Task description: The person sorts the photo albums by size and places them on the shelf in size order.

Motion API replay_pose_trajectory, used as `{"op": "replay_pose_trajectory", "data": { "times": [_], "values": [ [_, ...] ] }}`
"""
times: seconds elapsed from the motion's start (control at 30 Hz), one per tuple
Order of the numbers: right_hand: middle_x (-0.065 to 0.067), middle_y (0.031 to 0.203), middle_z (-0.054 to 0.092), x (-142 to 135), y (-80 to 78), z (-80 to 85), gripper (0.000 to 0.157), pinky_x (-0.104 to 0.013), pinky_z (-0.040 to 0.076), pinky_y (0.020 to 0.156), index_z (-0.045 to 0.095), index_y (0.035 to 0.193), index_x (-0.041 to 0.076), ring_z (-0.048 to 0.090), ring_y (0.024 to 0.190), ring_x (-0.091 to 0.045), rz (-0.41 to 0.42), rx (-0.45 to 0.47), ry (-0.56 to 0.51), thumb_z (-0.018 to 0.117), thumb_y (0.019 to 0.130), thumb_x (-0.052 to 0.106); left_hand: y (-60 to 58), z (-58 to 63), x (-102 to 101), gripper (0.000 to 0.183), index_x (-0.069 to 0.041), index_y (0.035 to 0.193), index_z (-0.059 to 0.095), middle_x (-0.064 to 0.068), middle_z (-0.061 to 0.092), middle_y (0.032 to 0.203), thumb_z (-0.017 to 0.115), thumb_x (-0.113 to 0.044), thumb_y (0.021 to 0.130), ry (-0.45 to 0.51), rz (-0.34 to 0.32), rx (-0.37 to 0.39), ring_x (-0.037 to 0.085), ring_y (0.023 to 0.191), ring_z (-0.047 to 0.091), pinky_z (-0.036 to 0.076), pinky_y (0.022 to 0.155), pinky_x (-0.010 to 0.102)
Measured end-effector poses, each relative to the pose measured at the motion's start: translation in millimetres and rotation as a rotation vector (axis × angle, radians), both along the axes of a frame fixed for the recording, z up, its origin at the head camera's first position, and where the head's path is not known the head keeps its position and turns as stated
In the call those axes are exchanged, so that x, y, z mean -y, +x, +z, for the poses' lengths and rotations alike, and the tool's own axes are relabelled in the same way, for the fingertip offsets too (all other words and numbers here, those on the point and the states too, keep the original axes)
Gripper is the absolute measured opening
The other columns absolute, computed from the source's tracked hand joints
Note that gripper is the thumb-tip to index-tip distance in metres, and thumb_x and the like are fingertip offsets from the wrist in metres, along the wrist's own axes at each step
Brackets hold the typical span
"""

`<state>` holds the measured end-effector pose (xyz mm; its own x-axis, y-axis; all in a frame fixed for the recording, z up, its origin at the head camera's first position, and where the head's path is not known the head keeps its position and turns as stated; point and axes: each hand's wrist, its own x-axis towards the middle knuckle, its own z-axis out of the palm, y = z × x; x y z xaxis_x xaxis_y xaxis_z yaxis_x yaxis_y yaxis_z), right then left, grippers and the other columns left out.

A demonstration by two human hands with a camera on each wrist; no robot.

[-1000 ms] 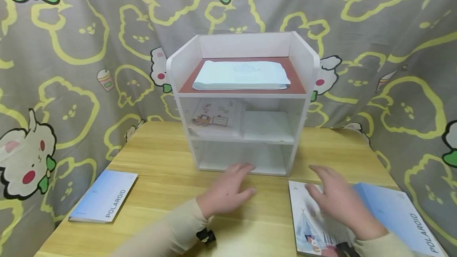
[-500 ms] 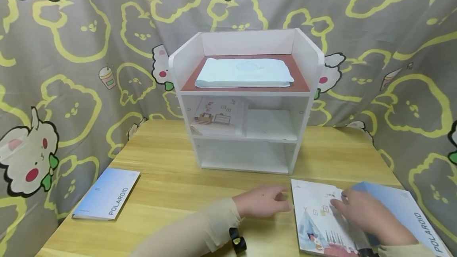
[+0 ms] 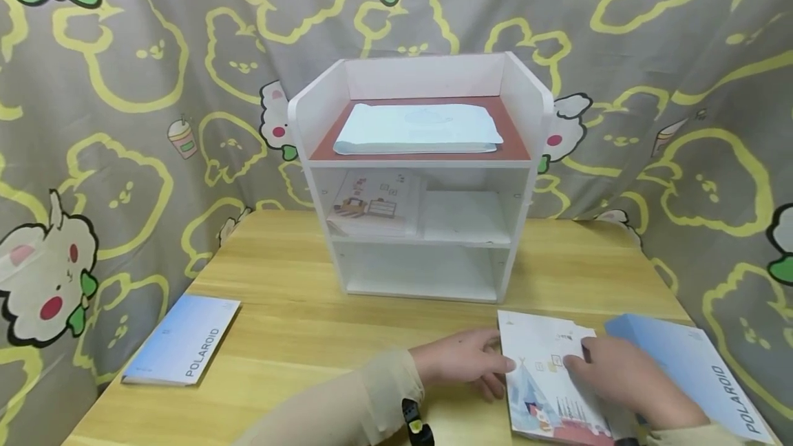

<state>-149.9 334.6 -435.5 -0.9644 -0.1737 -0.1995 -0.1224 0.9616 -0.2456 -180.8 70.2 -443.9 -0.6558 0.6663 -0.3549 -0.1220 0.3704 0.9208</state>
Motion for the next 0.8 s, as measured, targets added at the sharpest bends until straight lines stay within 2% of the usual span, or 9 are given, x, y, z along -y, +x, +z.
{"op": "replay_pose_trajectory", "data": {
  "times": [0.03, 0.17, 0.33, 0.53, 0.67, 0.8],
  "values": [
    [-0.008, 0.085, 0.066, 3.6, 0.3, 0.0, 0.050, -0.051, 0.052, 0.070, 0.068, 0.108, -0.007, 0.057, 0.074, -0.020, 0.006, -0.008, 0.001, 0.063, 0.098, 0.042, 0.1, -1.5, 2.2, 0.024, -0.015, 0.123, 0.059, 0.003, 0.070, 0.083, 0.065, -0.021, 0.100, -0.001, 0.017, 0.002, 0.022, 0.067, 0.069, 0.058, 0.060, 0.035],
    [-0.016, 0.093, 0.067, 16.8, 0.1, -1.6, 0.060, -0.056, 0.052, 0.076, 0.064, 0.116, -0.013, 0.062, 0.083, -0.030, 0.025, -0.047, 0.001, 0.067, 0.095, 0.043, -1.5, -3.4, 14.2, 0.031, -0.015, 0.127, 0.055, 0.005, 0.070, 0.078, 0.066, -0.021, 0.099, -0.002, 0.069, -0.019, 0.023, 0.064, 0.069, 0.058, 0.057, 0.035],
    [-0.026, 0.104, 0.066, 33.8, -2.5, -4.7, 0.064, -0.061, 0.051, 0.081, 0.064, 0.120, -0.014, 0.064, 0.095, -0.043, 0.059, -0.096, -0.022, 0.070, 0.093, 0.043, -6.4, -4.4, 35.3, 0.035, -0.012, 0.128, 0.054, 0.006, 0.071, 0.078, 0.068, -0.020, 0.097, 0.004, 0.081, -0.032, 0.025, 0.065, 0.070, 0.059, 0.058, 0.036],
    [-0.035, 0.118, 0.060, 65.9, -4.3, -3.6, 0.068, -0.065, 0.047, 0.091, 0.061, 0.127, -0.015, 0.058, 0.109, -0.052, 0.080, -0.089, -0.066, 0.068, 0.094, 0.044, -11.1, -7.0, 73.5, 0.047, -0.007, 0.135, 0.049, 0.007, 0.070, 0.083, 0.072, -0.013, 0.094, 0.007, 0.093, -0.054, 0.026, 0.068, 0.069, 0.060, 0.060, 0.035],
    [-0.033, 0.119, 0.060, 88.9, -4.6, -1.3, 0.065, -0.063, 0.047, 0.092, 0.061, 0.128, -0.014, 0.059, 0.108, -0.047, 0.117, -0.113, -0.081, 0.069, 0.094, 0.040, -14.0, -6.1, 99.2, 0.066, -0.001, 0.145, 0.039, 0.008, 0.068, 0.087, 0.075, -0.009, 0.090, -0.009, 0.104, -0.083, 0.027, 0.070, 0.069, 0.060, 0.062, 0.035],
    [-0.021, 0.108, 0.063, 107.5, -6.8, -1.7, 0.060, -0.055, 0.051, 0.086, 0.063, 0.127, -0.011, 0.061, 0.094, -0.032, 0.160, -0.142, -0.069, 0.070, 0.093, 0.037, -16.4, -5.8, 119.8, 0.074, 0.000, 0.149, 0.035, 0.009, 0.068, 0.088, 0.077, -0.010, 0.089, -0.043, 0.132, -0.112, 0.027, 0.070, 0.068, 0.060, 0.062, 0.036]
  ]
}}
